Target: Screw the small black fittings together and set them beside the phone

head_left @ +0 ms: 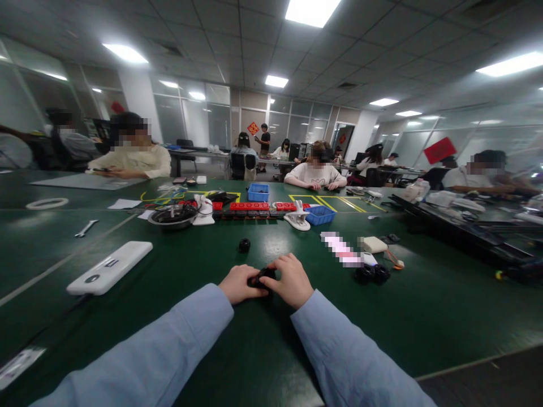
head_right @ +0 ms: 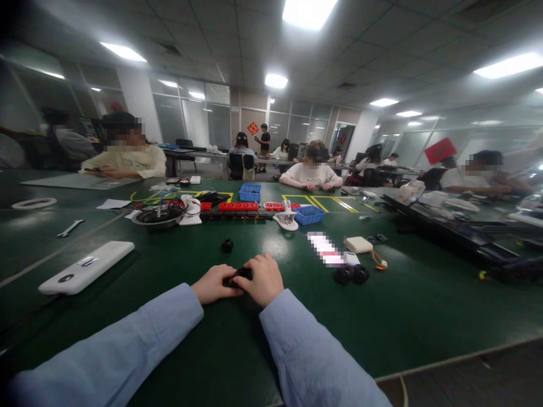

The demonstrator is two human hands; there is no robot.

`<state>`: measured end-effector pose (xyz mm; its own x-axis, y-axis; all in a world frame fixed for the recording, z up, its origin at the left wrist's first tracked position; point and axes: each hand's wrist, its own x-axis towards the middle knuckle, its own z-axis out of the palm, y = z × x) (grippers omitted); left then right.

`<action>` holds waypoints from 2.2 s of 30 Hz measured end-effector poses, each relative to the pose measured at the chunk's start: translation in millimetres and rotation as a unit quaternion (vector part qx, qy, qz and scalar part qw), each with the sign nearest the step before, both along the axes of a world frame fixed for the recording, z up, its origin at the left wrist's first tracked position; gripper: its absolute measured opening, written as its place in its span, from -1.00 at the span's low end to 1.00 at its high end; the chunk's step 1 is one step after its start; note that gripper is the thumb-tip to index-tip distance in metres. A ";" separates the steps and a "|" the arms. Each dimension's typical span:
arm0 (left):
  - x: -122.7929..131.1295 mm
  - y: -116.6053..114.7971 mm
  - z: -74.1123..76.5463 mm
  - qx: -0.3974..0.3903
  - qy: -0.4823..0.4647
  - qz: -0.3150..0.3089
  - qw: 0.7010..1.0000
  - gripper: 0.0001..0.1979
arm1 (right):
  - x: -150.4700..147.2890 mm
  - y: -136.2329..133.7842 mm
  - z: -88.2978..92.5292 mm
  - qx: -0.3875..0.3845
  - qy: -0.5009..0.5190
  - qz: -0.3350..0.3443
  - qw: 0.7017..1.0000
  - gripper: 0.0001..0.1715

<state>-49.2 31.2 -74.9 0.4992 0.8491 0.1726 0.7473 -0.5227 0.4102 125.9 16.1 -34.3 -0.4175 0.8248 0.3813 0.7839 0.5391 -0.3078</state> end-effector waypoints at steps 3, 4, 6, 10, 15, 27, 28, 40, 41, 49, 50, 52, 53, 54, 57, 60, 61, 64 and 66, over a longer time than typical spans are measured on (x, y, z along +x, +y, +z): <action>0.0 -0.1 0.7 -0.001 -0.002 -0.001 1.000 -0.71 | -0.4 -0.1 0.3 -0.001 0.002 0.003 1.000 -0.71; 0.0 -0.2 1.0 -0.002 -0.002 -0.001 1.000 -0.71 | -0.5 -0.1 0.2 -0.001 0.003 0.003 1.000 -0.71; 0.2 -0.5 1.7 -0.003 -0.002 0.000 1.000 -0.71 | -0.6 0.0 -0.3 -0.001 0.005 0.003 1.000 -0.72; 0.7 -0.8 2.1 -0.005 -0.002 0.001 1.000 -0.69 | -0.6 0.1 -1.2 0.000 0.007 0.005 1.000 -0.73; 1.3 -1.3 2.1 -0.007 -0.005 0.000 1.000 -0.70 | -1.0 -0.1 -1.7 0.004 0.010 0.008 1.000 -0.74; 0.6 -0.5 1.1 -0.010 -0.017 -0.002 1.000 -0.70 | -2.0 -0.5 -3.4 0.004 0.012 0.013 1.000 -0.78; 0.5 -0.3 0.9 -0.009 -0.018 -0.002 1.000 -0.70 | -2.2 -0.8 -3.1 0.003 0.012 0.014 1.000 -0.79; -0.7 2.2 -3.6 0.001 -0.026 -0.007 1.000 -0.65 | -3.1 -3.1 -0.1 -0.011 0.007 0.051 0.999 -0.73; -0.7 2.3 -3.7 0.002 -0.025 -0.006 1.000 -0.65 | -3.1 -3.0 -0.2 -0.012 0.008 0.055 0.998 -0.73; 0.7 1.4 -2.6 0.004 -0.017 0.002 1.000 -0.71 | -2.4 -2.4 -1.6 -0.019 0.013 0.086 0.996 -0.68; 0.8 1.3 -2.6 0.004 -0.016 0.002 1.000 -0.72 | -2.5 -2.6 -1.7 -0.020 0.014 0.088 0.996 -0.68; 0.7 1.2 -2.8 0.004 -0.015 0.004 1.000 -0.74 | -2.8 -3.2 -1.7 -0.023 0.016 0.092 0.995 -0.67; 0.5 1.3 -2.9 0.004 -0.015 0.004 1.000 -0.74 | -3.1 -3.6 -1.6 -0.024 0.017 0.094 0.995 -0.67; 0.3 1.3 -3.1 0.004 -0.015 0.004 1.000 -0.74 | -3.4 -4.1 -1.4 -0.025 0.018 0.096 0.995 -0.66; -0.2 1.4 -3.4 0.005 -0.016 0.006 1.000 -0.73 | -4.9 -5.3 -0.8 -0.027 0.023 0.100 0.994 -0.65; 0.2 1.2 -3.2 0.004 -0.014 0.007 1.000 -0.71 | -6.6 -6.3 -1.0 -0.027 0.030 0.108 0.993 -0.63; 0.5 1.0 -2.9 0.004 -0.014 0.008 1.000 -0.71 | -7.1 -6.5 -1.4 -0.026 0.032 0.110 0.993 -0.63; 1.3 -0.1 -1.5 0.003 -0.013 0.009 1.000 -0.71 | -8.3 -6.1 -3.7 -0.021 0.040 0.116 0.992 -0.59; 1.4 -0.8 -0.7 0.003 -0.011 0.010 1.000 -0.72 | -9.0 -5.1 -6.0 -0.016 0.046 0.120 0.992 -0.55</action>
